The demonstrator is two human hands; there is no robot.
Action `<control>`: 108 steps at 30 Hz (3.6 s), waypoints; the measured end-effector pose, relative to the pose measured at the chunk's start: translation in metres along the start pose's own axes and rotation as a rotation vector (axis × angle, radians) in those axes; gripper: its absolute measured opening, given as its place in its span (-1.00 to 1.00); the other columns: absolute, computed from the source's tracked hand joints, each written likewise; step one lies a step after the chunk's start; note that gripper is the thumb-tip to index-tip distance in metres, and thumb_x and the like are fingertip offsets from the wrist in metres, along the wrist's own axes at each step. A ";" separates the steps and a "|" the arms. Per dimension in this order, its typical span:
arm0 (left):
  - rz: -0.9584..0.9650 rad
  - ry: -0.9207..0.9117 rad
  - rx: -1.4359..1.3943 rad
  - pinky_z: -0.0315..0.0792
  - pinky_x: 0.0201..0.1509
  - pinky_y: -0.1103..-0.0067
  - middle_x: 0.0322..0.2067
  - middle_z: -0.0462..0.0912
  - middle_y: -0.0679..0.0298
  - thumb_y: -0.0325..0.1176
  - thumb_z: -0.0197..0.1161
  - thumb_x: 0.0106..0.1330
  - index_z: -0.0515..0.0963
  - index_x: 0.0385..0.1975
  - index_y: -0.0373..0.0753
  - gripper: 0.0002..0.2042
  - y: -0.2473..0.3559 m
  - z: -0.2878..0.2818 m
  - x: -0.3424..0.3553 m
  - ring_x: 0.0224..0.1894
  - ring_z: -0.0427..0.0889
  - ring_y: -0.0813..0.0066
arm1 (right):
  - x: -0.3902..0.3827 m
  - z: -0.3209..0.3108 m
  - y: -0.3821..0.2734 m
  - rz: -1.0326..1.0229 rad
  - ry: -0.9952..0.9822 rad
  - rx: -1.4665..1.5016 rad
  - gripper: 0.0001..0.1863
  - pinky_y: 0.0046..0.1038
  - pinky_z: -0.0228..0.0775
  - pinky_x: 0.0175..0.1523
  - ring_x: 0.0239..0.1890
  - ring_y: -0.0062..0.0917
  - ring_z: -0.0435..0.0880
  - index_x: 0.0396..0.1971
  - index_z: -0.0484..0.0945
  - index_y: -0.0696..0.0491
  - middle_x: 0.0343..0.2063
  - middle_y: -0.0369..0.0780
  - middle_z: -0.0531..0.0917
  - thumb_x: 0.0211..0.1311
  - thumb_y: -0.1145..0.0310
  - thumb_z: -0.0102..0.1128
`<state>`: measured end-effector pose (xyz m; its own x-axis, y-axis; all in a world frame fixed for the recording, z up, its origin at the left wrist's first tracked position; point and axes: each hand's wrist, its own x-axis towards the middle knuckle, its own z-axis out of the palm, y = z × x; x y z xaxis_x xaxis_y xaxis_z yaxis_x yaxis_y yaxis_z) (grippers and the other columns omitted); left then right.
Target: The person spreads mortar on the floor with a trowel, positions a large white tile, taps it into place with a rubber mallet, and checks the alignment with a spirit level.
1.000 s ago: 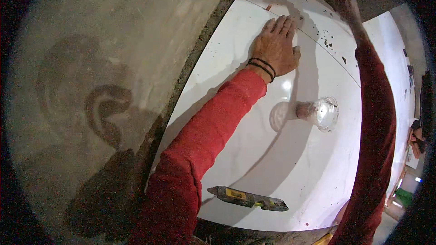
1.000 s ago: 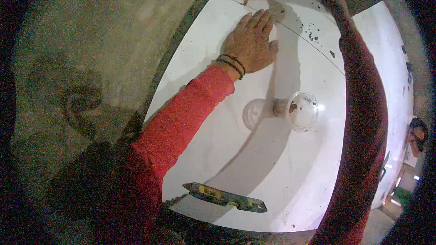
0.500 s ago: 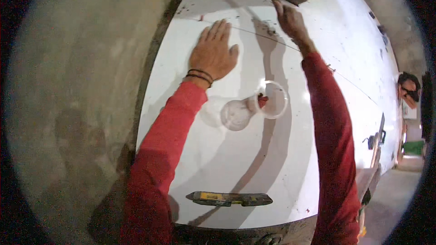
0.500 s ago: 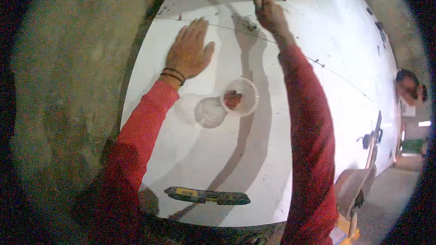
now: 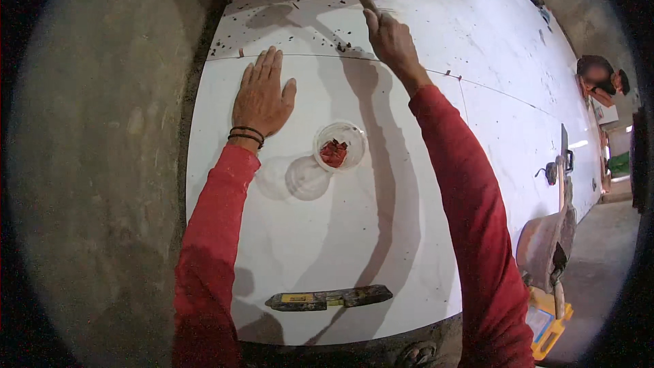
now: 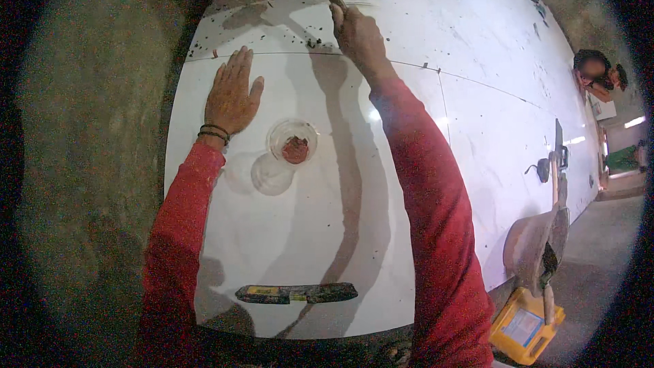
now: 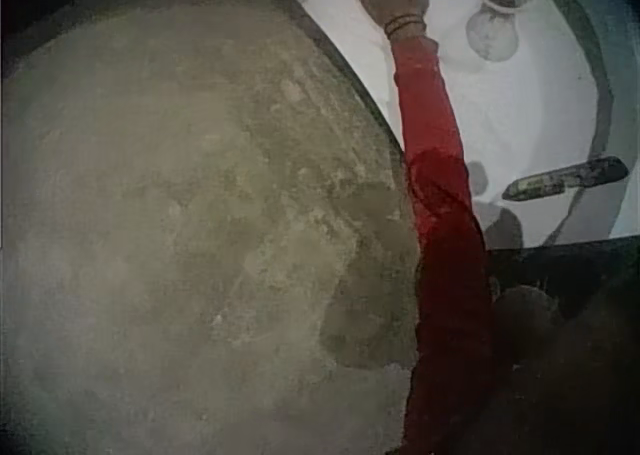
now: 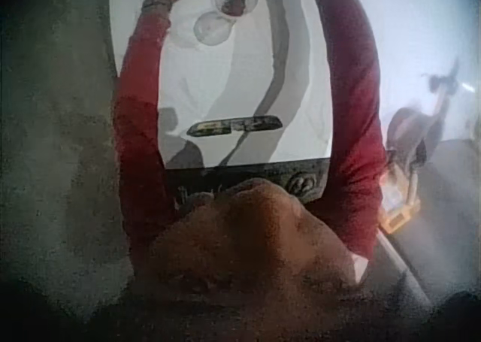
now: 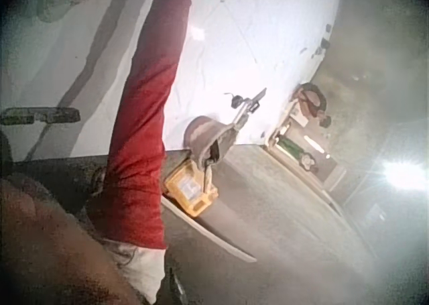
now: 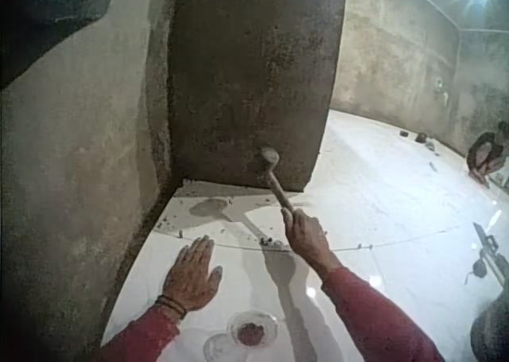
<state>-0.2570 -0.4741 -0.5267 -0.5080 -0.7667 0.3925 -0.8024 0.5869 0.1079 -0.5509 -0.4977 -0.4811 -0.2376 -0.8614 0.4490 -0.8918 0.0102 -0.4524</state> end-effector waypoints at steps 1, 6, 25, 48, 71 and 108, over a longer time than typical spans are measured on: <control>0.002 -0.002 0.005 0.00 0.52 0.23 0.42 0.15 0.03 -0.14 -0.01 0.45 0.11 0.41 -0.31 -0.40 0.000 0.000 0.000 0.47 0.11 0.14 | -0.007 -0.001 0.002 0.011 -0.058 -0.069 -0.41 0.04 0.51 -0.25 -0.35 0.16 0.67 -0.40 0.65 0.17 -0.49 0.20 0.64 0.44 -0.09 -0.09; -0.027 -0.043 -0.005 -0.03 0.53 0.23 0.43 0.14 0.03 -0.13 -0.01 0.45 0.11 0.41 -0.31 -0.39 0.001 -0.002 0.002 0.48 0.10 0.14 | 0.000 -0.005 0.012 0.017 -0.029 -0.004 -0.41 0.02 0.50 -0.16 -0.22 0.13 0.67 -0.35 0.64 0.17 -0.42 0.21 0.65 0.44 -0.11 -0.08; -0.003 0.068 -0.061 0.00 0.52 0.24 0.37 0.22 -0.08 -0.07 -0.02 0.41 0.18 0.35 -0.40 -0.37 -0.007 0.004 0.000 0.45 0.16 0.08 | -0.043 -0.051 0.039 0.117 -0.211 -0.114 -0.56 -0.08 0.47 -0.26 -0.32 0.05 0.65 -0.03 0.52 0.20 -0.35 0.13 0.63 0.53 0.11 -0.16; 0.029 0.058 0.060 0.04 0.50 0.24 0.40 0.21 0.03 -0.07 -0.07 0.48 0.15 0.39 -0.28 -0.42 -0.015 0.014 0.004 0.44 0.18 0.15 | -0.057 -0.151 0.108 0.295 -0.170 -0.375 -0.53 -0.06 0.58 -0.13 -0.31 -0.03 0.71 0.10 0.50 0.02 -0.24 0.07 0.67 0.54 0.04 -0.28; 0.012 0.042 -0.011 0.01 0.52 0.24 0.39 0.20 -0.02 -0.09 -0.02 0.45 0.14 0.38 -0.36 -0.38 -0.013 0.009 0.003 0.44 0.16 0.09 | -0.089 -0.091 0.083 -0.163 -0.198 -0.286 -0.60 -0.07 0.41 -0.30 -0.41 0.05 0.61 -0.01 0.50 0.18 -0.41 0.12 0.57 0.51 0.13 -0.08; -0.018 -0.124 0.017 -0.10 0.56 0.31 0.46 0.07 0.10 -0.08 -0.12 0.49 0.06 0.44 -0.26 -0.39 0.001 -0.008 0.006 0.51 0.01 0.22 | -0.145 -0.115 0.000 0.269 -0.027 0.241 -0.58 0.01 0.33 -0.35 -0.48 0.09 0.61 0.25 0.32 -0.06 -0.58 0.12 0.58 0.44 0.27 0.03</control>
<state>-0.2579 -0.4759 -0.5172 -0.5273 -0.8043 0.2741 -0.8167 0.5688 0.0979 -0.5609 -0.3143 -0.4578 -0.4389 -0.8570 0.2702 -0.6815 0.1215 -0.7216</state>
